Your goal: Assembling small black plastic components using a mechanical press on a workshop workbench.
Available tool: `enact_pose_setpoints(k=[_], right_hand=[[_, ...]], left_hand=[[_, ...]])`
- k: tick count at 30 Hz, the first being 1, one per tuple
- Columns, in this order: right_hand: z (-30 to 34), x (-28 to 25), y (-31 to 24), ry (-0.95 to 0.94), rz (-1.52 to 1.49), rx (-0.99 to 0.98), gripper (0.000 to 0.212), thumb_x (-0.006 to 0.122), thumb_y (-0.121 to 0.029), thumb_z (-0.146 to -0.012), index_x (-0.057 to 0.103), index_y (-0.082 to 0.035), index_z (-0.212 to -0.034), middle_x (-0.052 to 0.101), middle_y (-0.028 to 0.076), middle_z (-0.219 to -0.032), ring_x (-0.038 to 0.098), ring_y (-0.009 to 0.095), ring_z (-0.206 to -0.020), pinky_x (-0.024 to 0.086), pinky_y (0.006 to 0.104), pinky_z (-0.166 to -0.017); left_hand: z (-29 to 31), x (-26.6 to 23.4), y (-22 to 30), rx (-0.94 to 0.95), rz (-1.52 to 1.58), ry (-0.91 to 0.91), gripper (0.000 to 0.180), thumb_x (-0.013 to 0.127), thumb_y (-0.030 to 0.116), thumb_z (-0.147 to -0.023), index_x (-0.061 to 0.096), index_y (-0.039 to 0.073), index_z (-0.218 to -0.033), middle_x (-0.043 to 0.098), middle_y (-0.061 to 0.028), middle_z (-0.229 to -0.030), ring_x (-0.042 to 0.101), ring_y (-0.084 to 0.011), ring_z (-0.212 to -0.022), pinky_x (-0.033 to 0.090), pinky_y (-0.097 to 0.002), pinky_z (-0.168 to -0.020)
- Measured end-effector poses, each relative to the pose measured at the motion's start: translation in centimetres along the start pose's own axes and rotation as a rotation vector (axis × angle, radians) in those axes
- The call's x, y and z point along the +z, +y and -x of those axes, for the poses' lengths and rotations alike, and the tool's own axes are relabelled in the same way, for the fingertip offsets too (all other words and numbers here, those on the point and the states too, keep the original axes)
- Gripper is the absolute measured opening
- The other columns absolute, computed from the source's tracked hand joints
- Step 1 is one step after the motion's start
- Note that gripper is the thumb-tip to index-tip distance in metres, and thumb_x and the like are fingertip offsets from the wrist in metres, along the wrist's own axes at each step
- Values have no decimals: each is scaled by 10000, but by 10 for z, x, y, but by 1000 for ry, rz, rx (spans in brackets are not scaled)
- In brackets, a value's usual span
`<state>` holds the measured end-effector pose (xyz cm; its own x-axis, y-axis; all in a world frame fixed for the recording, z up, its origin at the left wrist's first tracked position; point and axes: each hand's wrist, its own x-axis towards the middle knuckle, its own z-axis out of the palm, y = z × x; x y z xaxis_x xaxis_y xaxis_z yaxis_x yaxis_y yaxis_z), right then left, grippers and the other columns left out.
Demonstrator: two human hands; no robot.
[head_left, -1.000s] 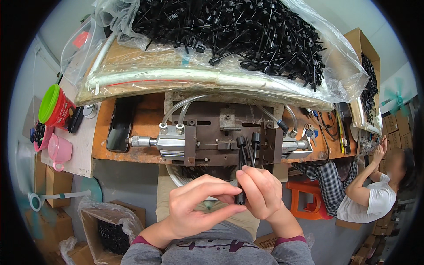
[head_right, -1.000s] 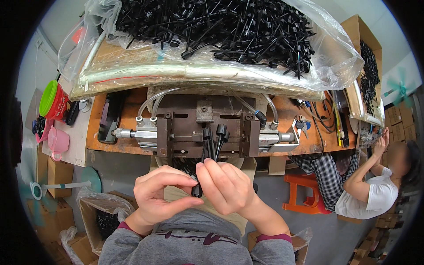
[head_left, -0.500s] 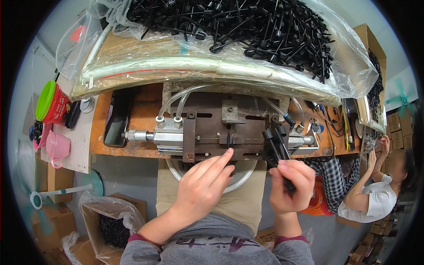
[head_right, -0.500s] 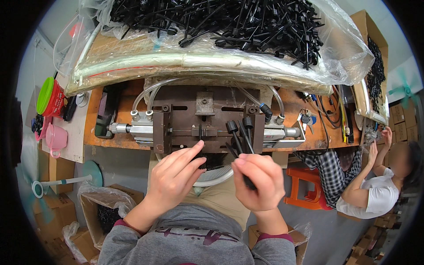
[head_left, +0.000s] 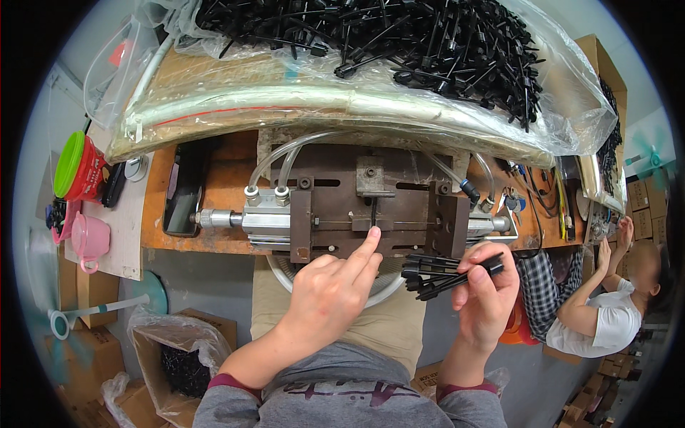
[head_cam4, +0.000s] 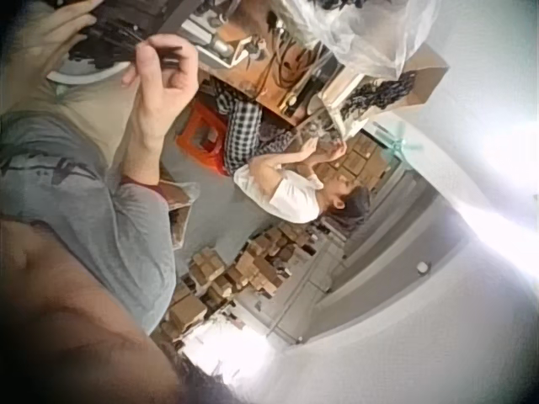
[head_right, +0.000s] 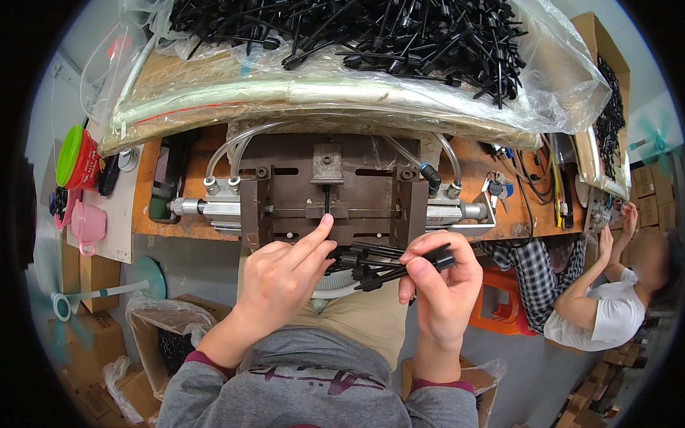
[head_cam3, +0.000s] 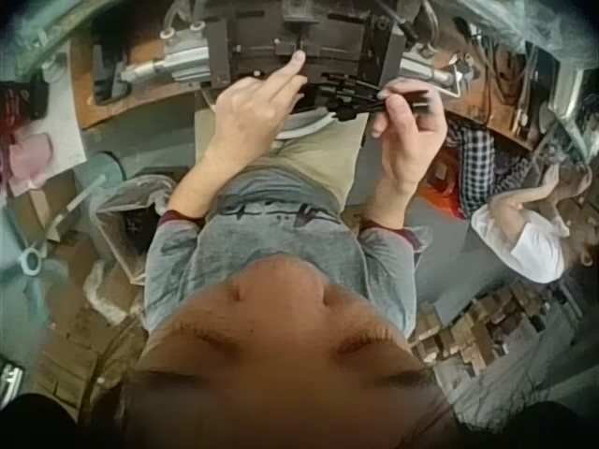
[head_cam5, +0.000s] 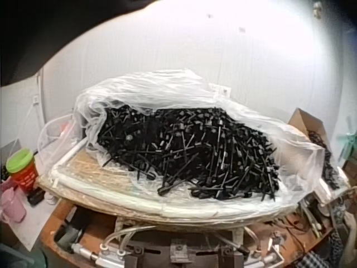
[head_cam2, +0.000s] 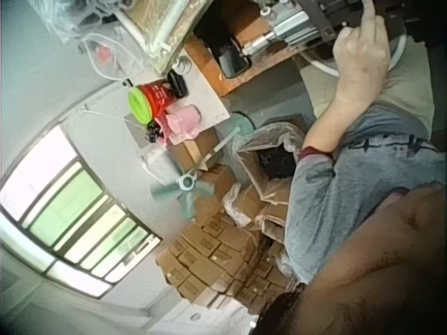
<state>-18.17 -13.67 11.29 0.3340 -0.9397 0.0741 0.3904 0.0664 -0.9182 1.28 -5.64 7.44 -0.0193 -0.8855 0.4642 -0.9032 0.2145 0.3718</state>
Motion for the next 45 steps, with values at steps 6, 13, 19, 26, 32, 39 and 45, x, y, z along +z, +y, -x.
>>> enact_pose_setpoints(k=[6,13,19,26,32,39,45], right_hand=[[-2,-2,0,-48,-81,211,121,646,56,-876,599,51,-987,651,142,-873,578,111,-551,465,214,-468],[2,10,13,-214,-79,368,151,697,29,-876,621,39,-1005,667,97,-912,610,103,-583,465,215,-490],[-4,12,14,-245,14,390,192,715,14,-871,634,35,-1044,684,101,-973,606,80,-587,452,201,-485],[0,8,12,-237,87,320,201,707,32,-867,644,45,-1057,700,122,-964,618,87,-607,467,204,-496],[-5,2,12,-131,59,185,177,680,61,-868,641,66,-1041,713,175,-956,621,112,-598,486,211,-507],[13,7,21,-177,834,-823,233,754,34,-788,675,43,-1007,668,197,-1051,684,199,-685,571,270,-576],[20,16,42,-565,930,-928,329,836,-31,-695,726,46,-995,697,207,-1082,719,236,-754,589,294,-638]], left_hand=[[-2,-7,0,-214,464,39,155,707,71,-872,733,33,-1020,686,-133,-1215,693,-152,-702,548,-266,-643],[-4,-18,10,-385,1290,-430,708,732,237,-907,363,25,-1472,629,-144,-1233,623,-215,-1125,486,-337,-945],[8,-15,16,-668,1251,-467,517,703,144,-917,504,15,-1377,698,-63,-958,632,-84,-760,498,-227,-638],[19,-12,18,-568,1200,-320,474,722,175,-908,564,8,-1322,694,-35,-857,592,-57,-742,462,-222,-610],[19,-20,18,-745,1359,-416,389,678,108,-943,562,2,-1299,649,-10,-858,589,-51,-719,465,-189,-582],[24,-4,13,-932,1717,-301,302,476,258,-1055,579,19,-1208,637,-32,-941,597,-80,-774,449,-210,-531],[26,2,15,-925,1780,-242,283,494,311,-1052,600,61,-1132,651,-35,-980,582,-63,-769,451,-212,-536]])
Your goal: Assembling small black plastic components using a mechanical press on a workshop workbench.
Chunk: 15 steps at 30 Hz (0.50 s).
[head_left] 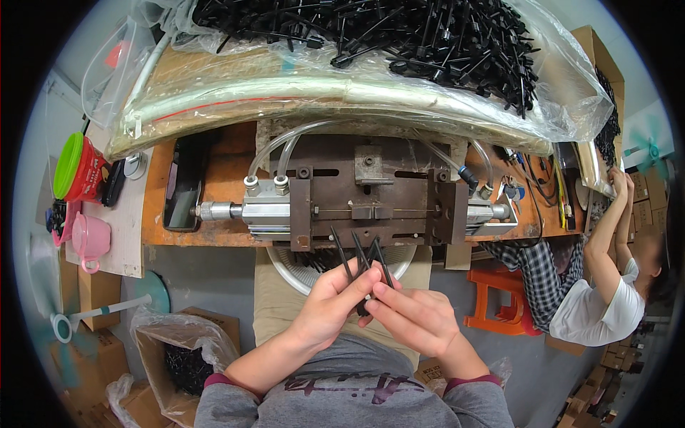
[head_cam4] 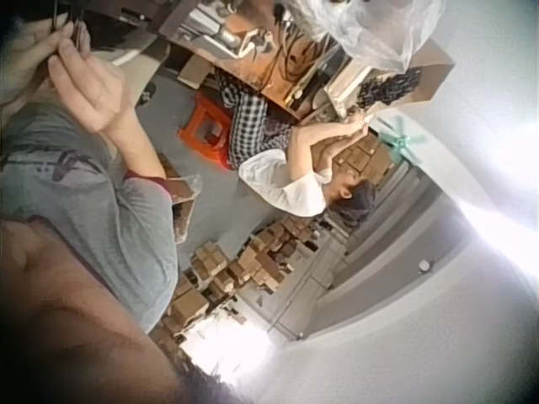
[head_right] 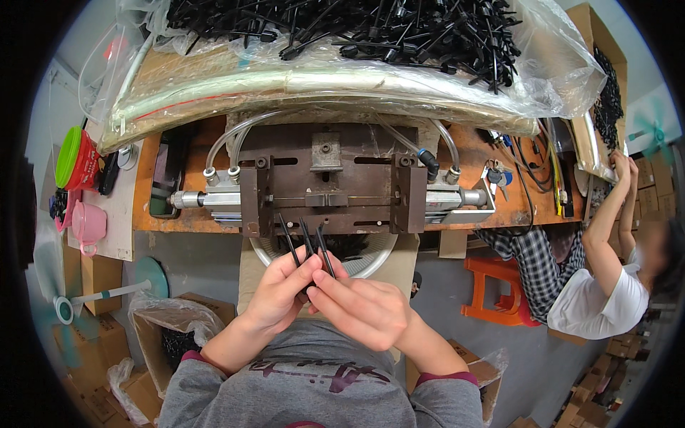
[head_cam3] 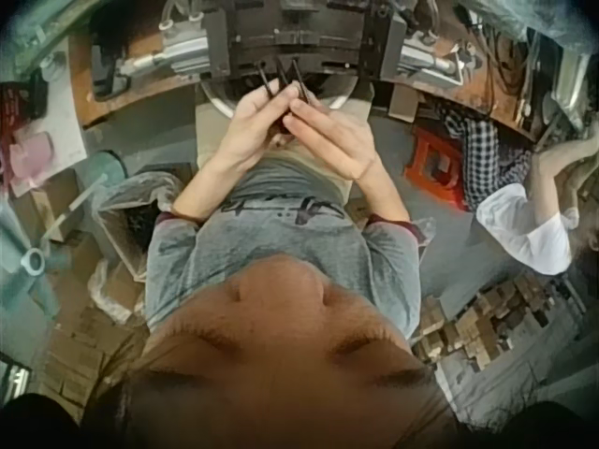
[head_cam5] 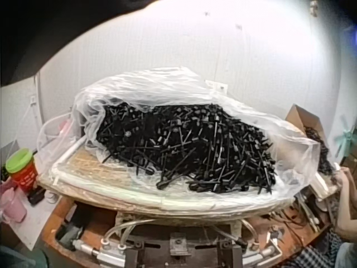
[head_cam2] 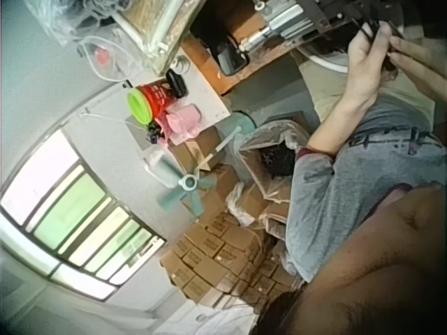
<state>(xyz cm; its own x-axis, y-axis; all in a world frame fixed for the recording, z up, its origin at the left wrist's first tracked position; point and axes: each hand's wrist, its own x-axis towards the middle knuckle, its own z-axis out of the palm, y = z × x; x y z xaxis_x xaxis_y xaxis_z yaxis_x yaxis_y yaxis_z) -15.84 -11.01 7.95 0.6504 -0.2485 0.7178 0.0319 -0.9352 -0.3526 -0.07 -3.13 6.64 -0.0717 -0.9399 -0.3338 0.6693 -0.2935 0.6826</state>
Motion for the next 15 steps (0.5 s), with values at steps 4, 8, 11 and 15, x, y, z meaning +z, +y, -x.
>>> enact_pose_setpoints(k=[4,8,11,15], right_hand=[[-2,-11,-2,-36,-242,185,364,775,28,-726,698,78,-1079,663,256,-1159,730,308,-880,606,330,-708],[7,-19,-1,47,-309,356,463,761,82,-730,652,87,-1179,623,293,-1240,705,365,-1028,609,354,-796],[4,-15,4,101,-291,418,490,752,112,-749,615,86,-1219,608,308,-1262,680,383,-1080,602,367,-836],[14,8,18,187,-452,402,406,767,102,-761,601,79,-1131,568,329,-1307,679,370,-1085,601,365,-842]], left_hand=[[2,-4,1,116,47,54,253,489,292,-1052,579,56,-1037,648,-69,-961,582,-82,-749,450,-214,-530],[7,1,10,156,-98,165,253,475,271,-1056,547,41,-980,639,-122,-946,573,-99,-721,441,-214,-526],[13,-7,3,248,-132,84,252,505,294,-1052,558,55,-993,665,-74,-979,575,-69,-732,459,-195,-563],[24,-6,4,262,-205,57,224,477,272,-1061,531,58,-1024,670,-88,-990,574,-60,-748,472,-188,-592]])
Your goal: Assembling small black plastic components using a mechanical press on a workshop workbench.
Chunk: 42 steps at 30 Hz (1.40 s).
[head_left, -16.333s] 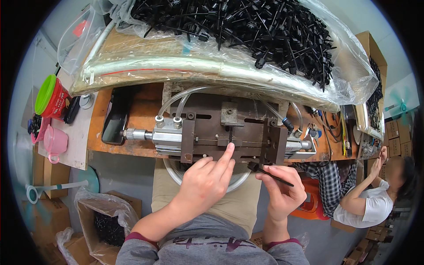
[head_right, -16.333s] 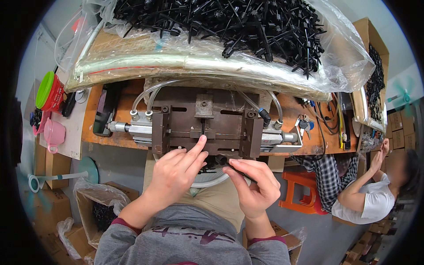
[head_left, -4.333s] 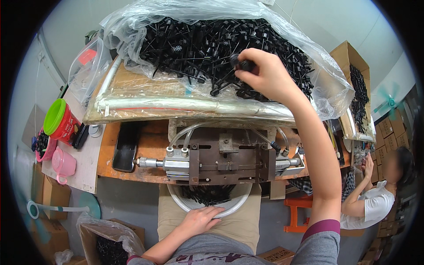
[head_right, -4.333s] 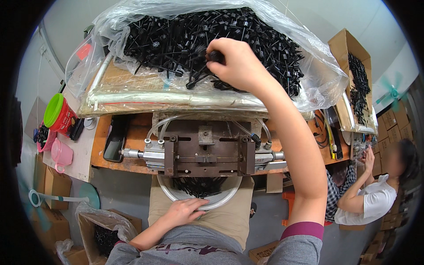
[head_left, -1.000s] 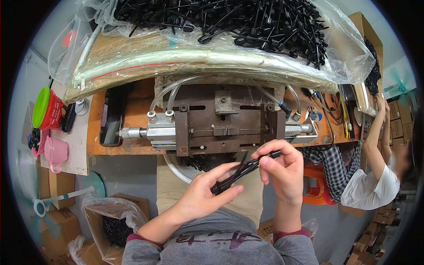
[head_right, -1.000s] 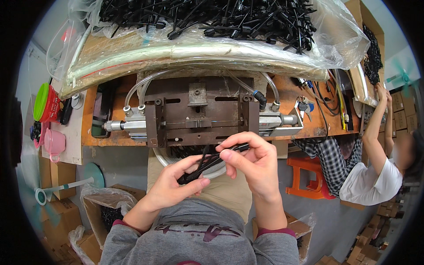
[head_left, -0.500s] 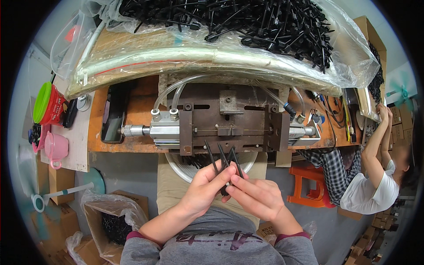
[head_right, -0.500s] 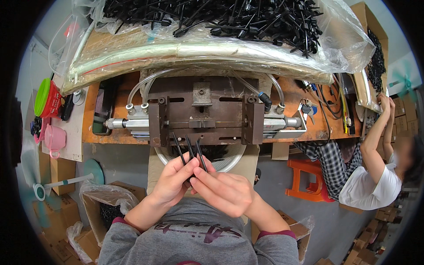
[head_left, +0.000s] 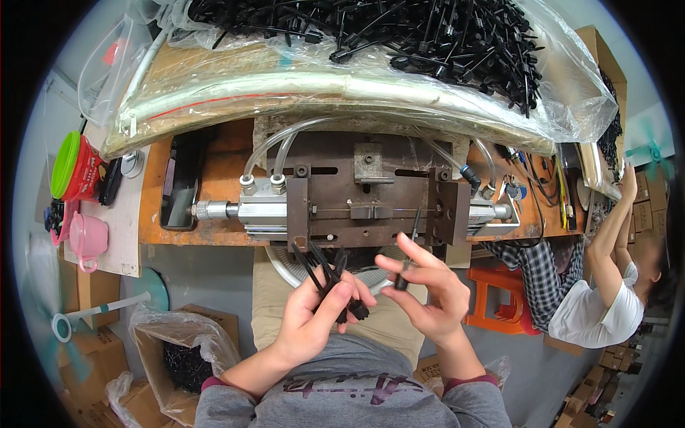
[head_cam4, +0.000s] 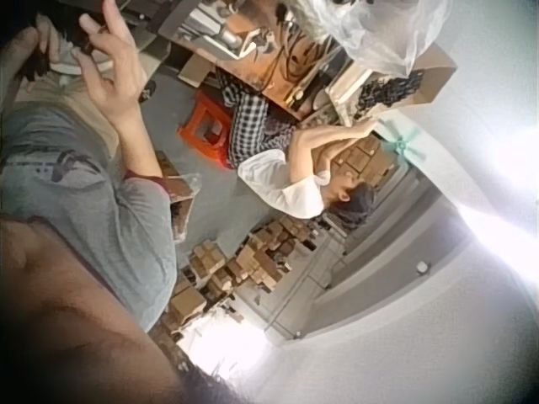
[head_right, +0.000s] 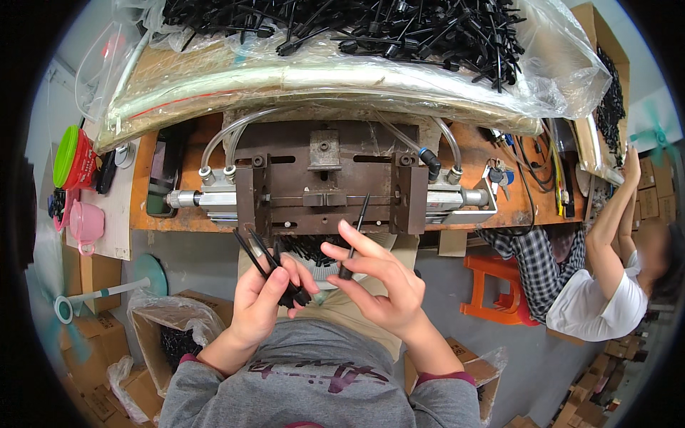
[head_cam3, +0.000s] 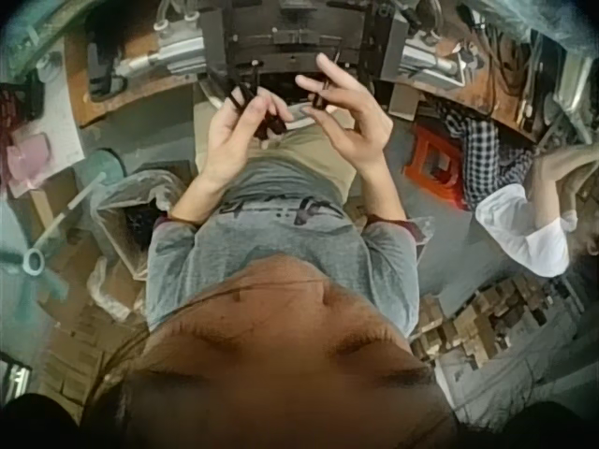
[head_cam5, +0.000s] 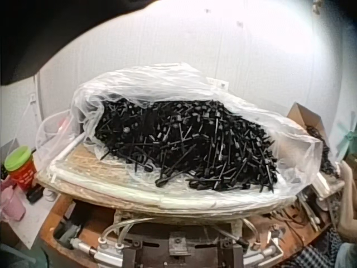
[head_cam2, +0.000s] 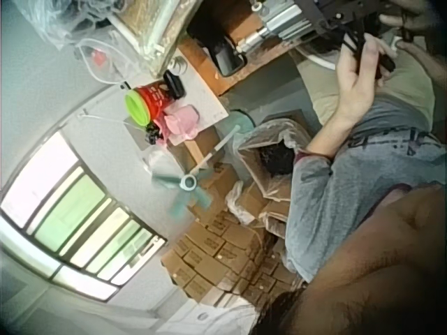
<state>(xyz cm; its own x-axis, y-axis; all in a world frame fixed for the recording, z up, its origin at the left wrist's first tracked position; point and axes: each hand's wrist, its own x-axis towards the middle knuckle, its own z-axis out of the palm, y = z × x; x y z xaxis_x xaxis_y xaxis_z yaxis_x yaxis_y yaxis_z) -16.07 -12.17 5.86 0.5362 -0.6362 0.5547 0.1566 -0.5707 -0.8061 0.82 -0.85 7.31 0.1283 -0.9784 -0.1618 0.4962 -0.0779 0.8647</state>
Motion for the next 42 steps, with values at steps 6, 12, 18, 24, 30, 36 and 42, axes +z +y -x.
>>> enact_pose_setpoints(k=[6,12,18,24,30,36,42], right_hand=[[-9,14,10,-97,453,-67,242,774,36,-708,671,24,-927,646,193,-1252,704,284,-888,583,343,-730],[-15,20,9,-155,719,-112,196,702,-13,-721,657,13,-910,679,177,-1197,700,231,-775,554,304,-658],[-26,19,5,-206,815,-140,222,666,-47,-699,676,7,-915,686,160,-1195,617,151,-603,464,261,-558],[-29,19,-2,-238,860,-112,227,658,-46,-696,682,-9,-918,694,142,-1181,593,132,-577,446,255,-543],[-31,11,-12,-184,441,32,233,777,-58,-718,695,-12,-931,707,127,-1094,679,182,-697,514,280,-581],[-25,9,-29,-310,222,-7,360,850,-77,-684,720,1,-1011,661,102,-898,677,230,-727,568,295,-629],[-26,3,-28,-118,366,-35,301,814,-14,-707,693,19,-980,662,169,-1086,688,265,-842,579,334,-719]], left_hand=[[2,-3,3,82,-19,15,214,465,246,-1063,523,43,-1027,659,-107,-977,565,-71,-758,469,-193,-603],[1,-3,3,72,-24,-6,223,467,246,-1062,517,34,-1013,647,-121,-972,545,-73,-744,456,-196,-602],[-1,-3,1,97,-25,11,241,460,259,-1066,517,33,-1006,613,-93,-936,533,-72,-715,442,-199,-587],[-3,-4,-1,106,-13,39,258,439,269,-1073,517,32,-1009,558,-39,-884,535,-71,-686,437,-204,-581],[-2,-3,-2,35,-73,85,257,446,292,-1073,522,53,-1016,550,-9,-869,518,-55,-668,423,-201,-565],[-5,0,-2,-60,-86,30,290,415,332,-1081,520,70,-1018,526,14,-849,494,-42,-655,404,-194,-533],[-10,-3,-8,-153,93,10,307,405,345,-1082,498,61,-1012,518,-22,-861,540,-81,-671,402,-203,-506]])
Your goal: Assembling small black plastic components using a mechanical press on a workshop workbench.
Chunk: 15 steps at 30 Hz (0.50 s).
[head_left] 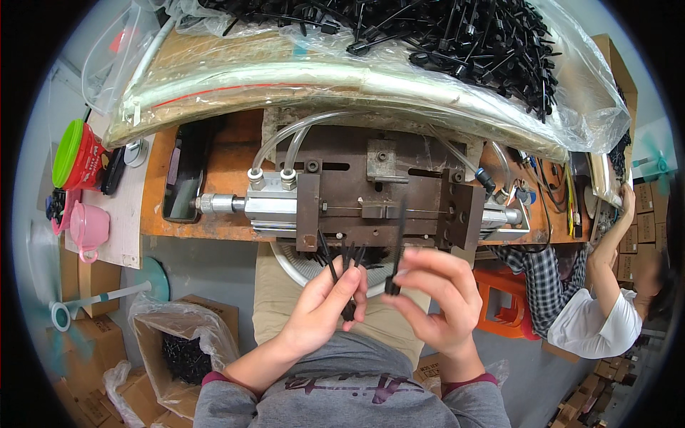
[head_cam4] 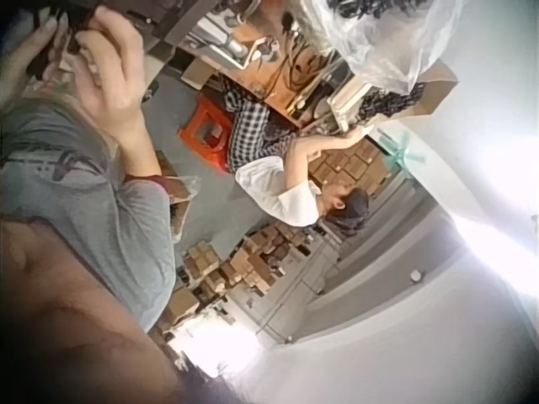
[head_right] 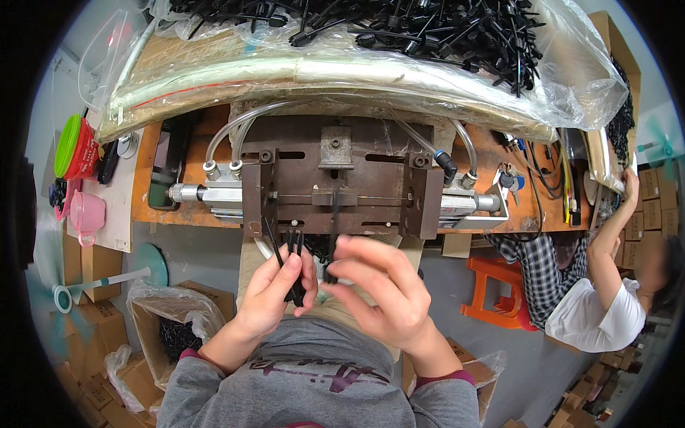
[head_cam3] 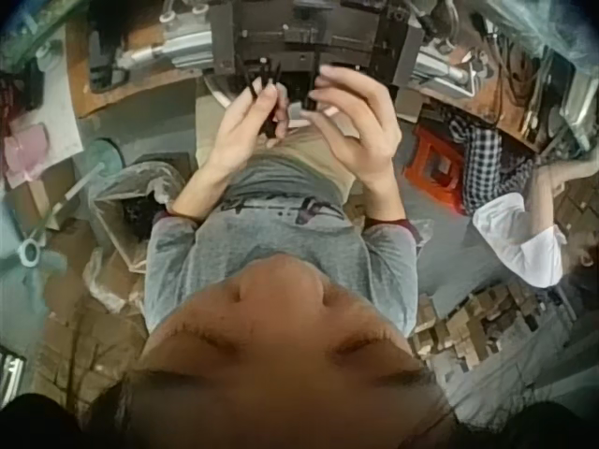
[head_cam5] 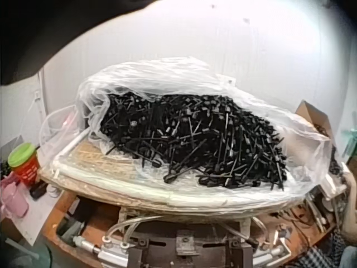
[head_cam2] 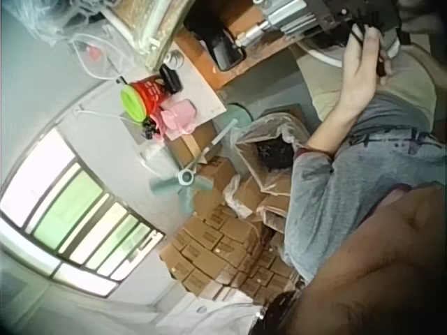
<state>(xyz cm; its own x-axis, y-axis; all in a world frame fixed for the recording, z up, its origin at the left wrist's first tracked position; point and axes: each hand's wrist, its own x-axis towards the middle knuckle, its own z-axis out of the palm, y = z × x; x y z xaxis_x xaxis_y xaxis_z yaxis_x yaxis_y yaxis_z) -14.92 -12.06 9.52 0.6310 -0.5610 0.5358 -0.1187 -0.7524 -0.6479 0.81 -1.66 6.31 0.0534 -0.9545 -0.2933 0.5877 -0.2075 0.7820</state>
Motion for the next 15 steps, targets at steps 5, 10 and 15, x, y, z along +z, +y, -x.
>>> enact_pose_setpoints(k=[5,10,15], right_hand=[[0,10,13,-184,313,-16,241,730,-8,-732,637,40,-950,626,219,-1258,691,267,-856,569,342,-766],[-9,14,12,-284,560,-93,257,656,-67,-710,622,23,-949,610,229,-1296,659,159,-728,526,276,-648],[-14,15,6,-287,588,-56,233,721,-75,-730,627,-10,-933,637,182,-1279,587,133,-564,492,268,-551]], left_hand=[[1,-1,-1,12,39,11,317,425,362,-1074,489,62,-996,515,-30,-857,549,-96,-664,389,-204,-481],[1,-4,-1,61,70,-11,382,411,425,-1063,481,65,-955,508,-29,-841,537,-92,-641,380,-203,-466],[1,-3,-1,71,69,-15,475,352,511,-1049,471,68,-928,499,-30,-818,529,-88,-628,369,-200,-457]])
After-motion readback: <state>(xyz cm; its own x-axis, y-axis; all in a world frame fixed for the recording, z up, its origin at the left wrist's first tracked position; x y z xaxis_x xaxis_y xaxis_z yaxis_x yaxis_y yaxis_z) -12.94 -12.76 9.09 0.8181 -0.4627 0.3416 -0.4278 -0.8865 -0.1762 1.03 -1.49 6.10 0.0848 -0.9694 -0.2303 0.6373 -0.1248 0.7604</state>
